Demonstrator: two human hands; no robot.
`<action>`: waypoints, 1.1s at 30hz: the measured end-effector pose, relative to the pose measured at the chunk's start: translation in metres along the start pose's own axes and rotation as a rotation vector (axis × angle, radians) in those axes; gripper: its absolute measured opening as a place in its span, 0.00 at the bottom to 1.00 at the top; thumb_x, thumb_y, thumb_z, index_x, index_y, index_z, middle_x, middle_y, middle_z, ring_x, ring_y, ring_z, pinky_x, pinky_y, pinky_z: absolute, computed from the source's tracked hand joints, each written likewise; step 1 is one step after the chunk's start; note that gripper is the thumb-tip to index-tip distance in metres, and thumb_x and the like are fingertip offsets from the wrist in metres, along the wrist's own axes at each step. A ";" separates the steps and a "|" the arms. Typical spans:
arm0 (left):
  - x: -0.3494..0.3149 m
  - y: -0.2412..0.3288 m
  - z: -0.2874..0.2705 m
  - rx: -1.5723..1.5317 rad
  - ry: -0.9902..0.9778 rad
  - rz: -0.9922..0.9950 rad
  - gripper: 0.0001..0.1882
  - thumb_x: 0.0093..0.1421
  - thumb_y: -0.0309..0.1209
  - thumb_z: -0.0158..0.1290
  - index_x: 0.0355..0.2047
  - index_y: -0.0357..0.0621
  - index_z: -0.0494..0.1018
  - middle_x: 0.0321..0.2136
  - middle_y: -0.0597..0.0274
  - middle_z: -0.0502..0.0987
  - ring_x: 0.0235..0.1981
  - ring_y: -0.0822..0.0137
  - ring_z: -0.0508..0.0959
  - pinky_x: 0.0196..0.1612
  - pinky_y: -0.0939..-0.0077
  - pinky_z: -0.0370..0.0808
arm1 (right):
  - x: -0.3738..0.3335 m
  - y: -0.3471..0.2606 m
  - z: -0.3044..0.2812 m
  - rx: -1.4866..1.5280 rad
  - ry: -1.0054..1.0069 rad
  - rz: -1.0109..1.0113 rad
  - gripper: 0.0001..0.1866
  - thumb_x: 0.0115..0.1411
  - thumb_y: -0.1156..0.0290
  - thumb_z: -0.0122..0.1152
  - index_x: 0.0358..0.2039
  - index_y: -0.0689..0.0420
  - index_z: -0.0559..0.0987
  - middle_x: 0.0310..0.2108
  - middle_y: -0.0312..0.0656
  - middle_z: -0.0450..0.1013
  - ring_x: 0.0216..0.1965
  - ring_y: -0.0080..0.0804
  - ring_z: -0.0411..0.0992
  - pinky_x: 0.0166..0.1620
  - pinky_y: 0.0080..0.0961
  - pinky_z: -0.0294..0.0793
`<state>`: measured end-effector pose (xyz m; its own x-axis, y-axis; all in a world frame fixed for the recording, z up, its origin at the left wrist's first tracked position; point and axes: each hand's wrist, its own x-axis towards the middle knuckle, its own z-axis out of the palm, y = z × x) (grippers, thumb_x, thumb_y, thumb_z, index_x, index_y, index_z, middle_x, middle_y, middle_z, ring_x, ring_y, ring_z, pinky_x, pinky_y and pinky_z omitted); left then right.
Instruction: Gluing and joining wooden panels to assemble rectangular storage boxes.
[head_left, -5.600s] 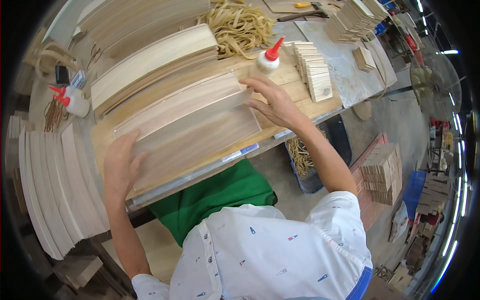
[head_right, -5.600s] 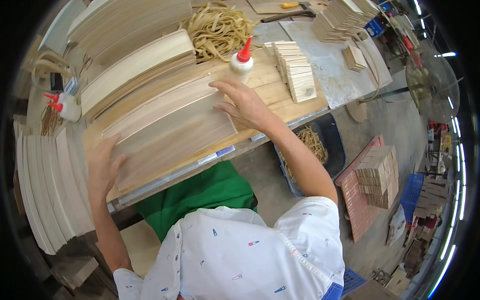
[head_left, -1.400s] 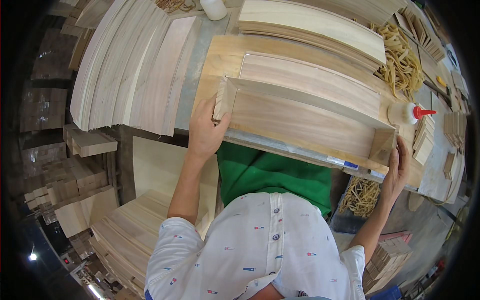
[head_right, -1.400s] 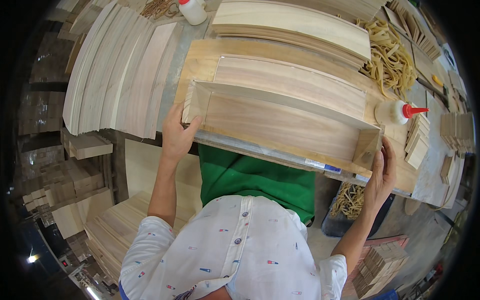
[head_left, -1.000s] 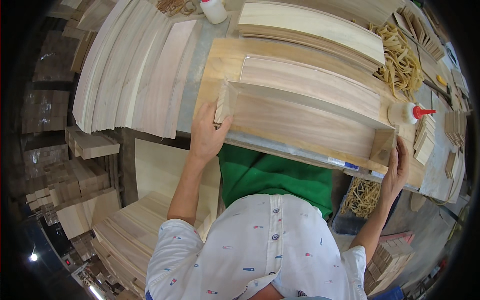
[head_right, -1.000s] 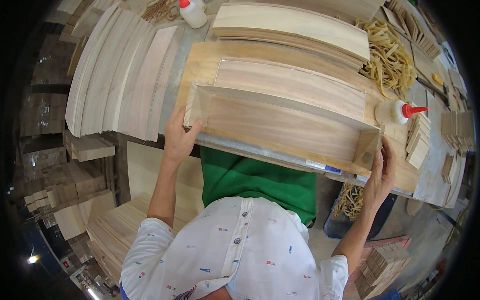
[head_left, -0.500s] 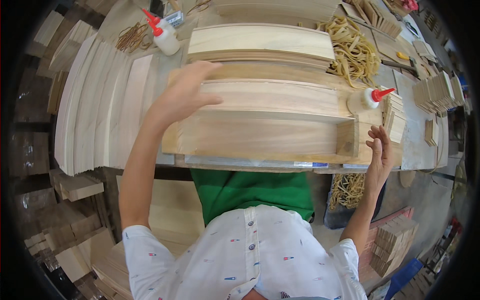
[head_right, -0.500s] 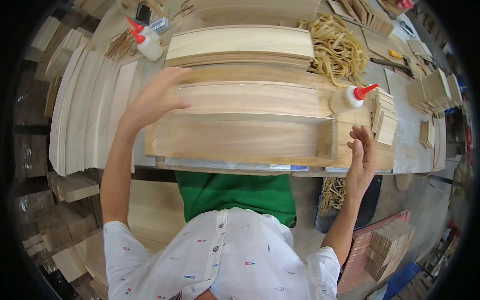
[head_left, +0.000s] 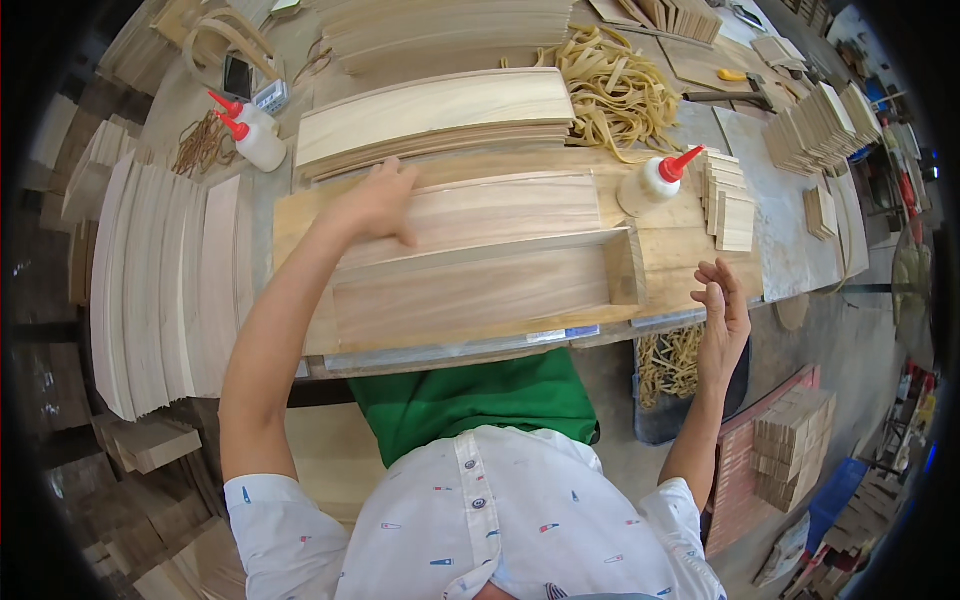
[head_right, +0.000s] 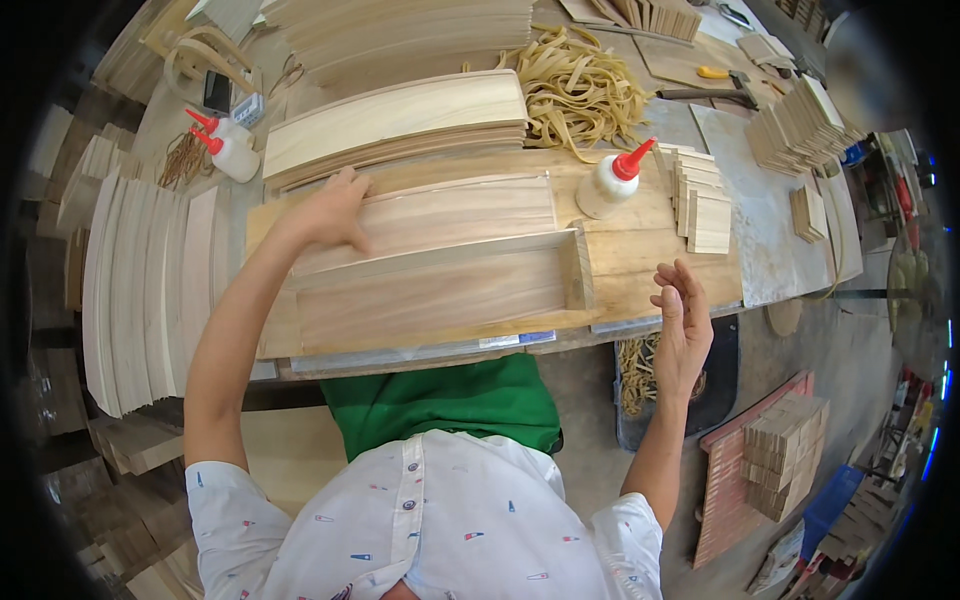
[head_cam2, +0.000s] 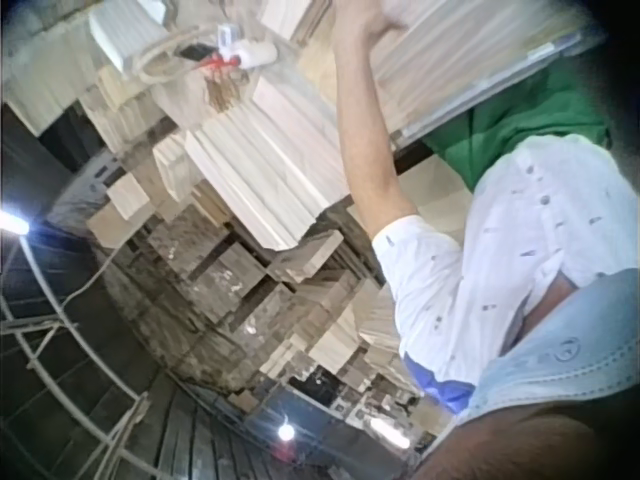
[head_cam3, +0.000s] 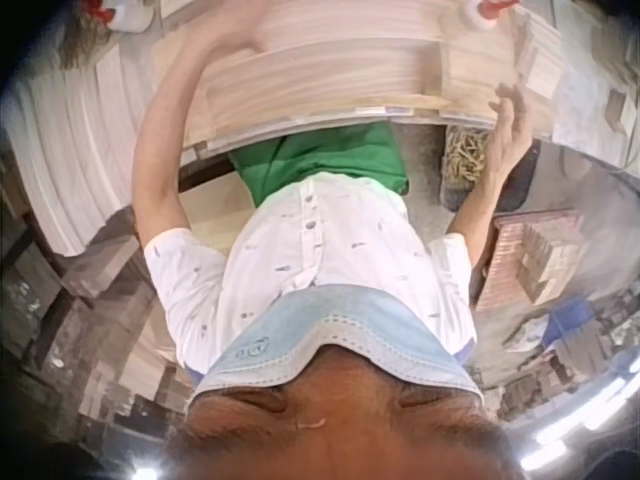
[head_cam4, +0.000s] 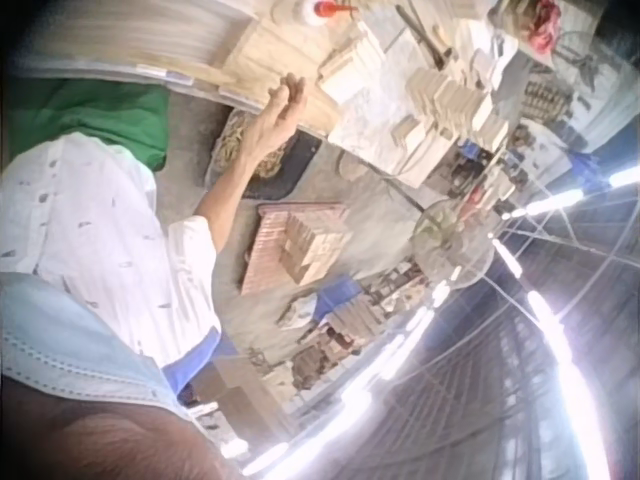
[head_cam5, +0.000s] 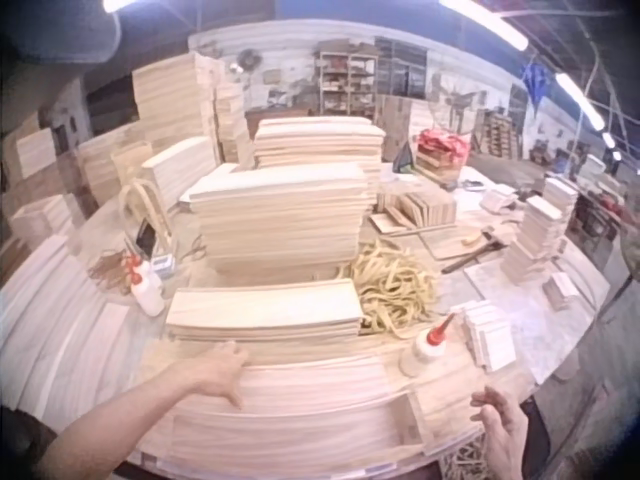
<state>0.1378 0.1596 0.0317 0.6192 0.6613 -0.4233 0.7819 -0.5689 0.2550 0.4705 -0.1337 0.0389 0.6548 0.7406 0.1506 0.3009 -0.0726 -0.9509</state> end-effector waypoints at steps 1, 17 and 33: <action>0.002 -0.008 -0.001 -0.066 0.020 0.008 0.31 0.41 0.33 0.68 0.45 0.40 0.67 0.47 0.50 0.68 0.47 0.55 0.69 0.50 0.66 0.68 | 0.000 -0.002 0.000 0.009 0.002 -0.014 0.20 0.68 0.70 0.51 0.57 0.65 0.70 0.47 0.46 0.74 0.48 0.31 0.72 0.46 0.25 0.73; -0.116 0.008 -0.100 -1.199 0.440 0.143 0.09 0.60 0.29 0.55 0.40 0.43 0.70 0.30 0.71 0.73 0.33 0.79 0.71 0.38 0.82 0.68 | 0.000 -0.097 0.103 0.313 -0.652 -0.137 0.28 0.59 0.69 0.62 0.57 0.68 0.68 0.52 0.49 0.72 0.55 0.35 0.69 0.57 0.30 0.67; -0.180 0.112 0.031 -0.582 0.734 0.373 0.21 0.53 0.28 0.60 0.48 0.39 0.71 0.44 0.56 0.76 0.48 0.61 0.75 0.51 0.67 0.74 | 0.017 -0.107 0.103 -0.172 -1.030 -0.340 0.63 0.27 0.55 0.82 0.65 0.60 0.59 0.61 0.50 0.61 0.60 0.43 0.63 0.62 0.36 0.60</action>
<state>0.1121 -0.0384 0.1089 0.5694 0.7390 0.3600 0.3218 -0.6034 0.7296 0.3779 -0.0443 0.1158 -0.3492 0.9367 0.0240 0.5010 0.2083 -0.8400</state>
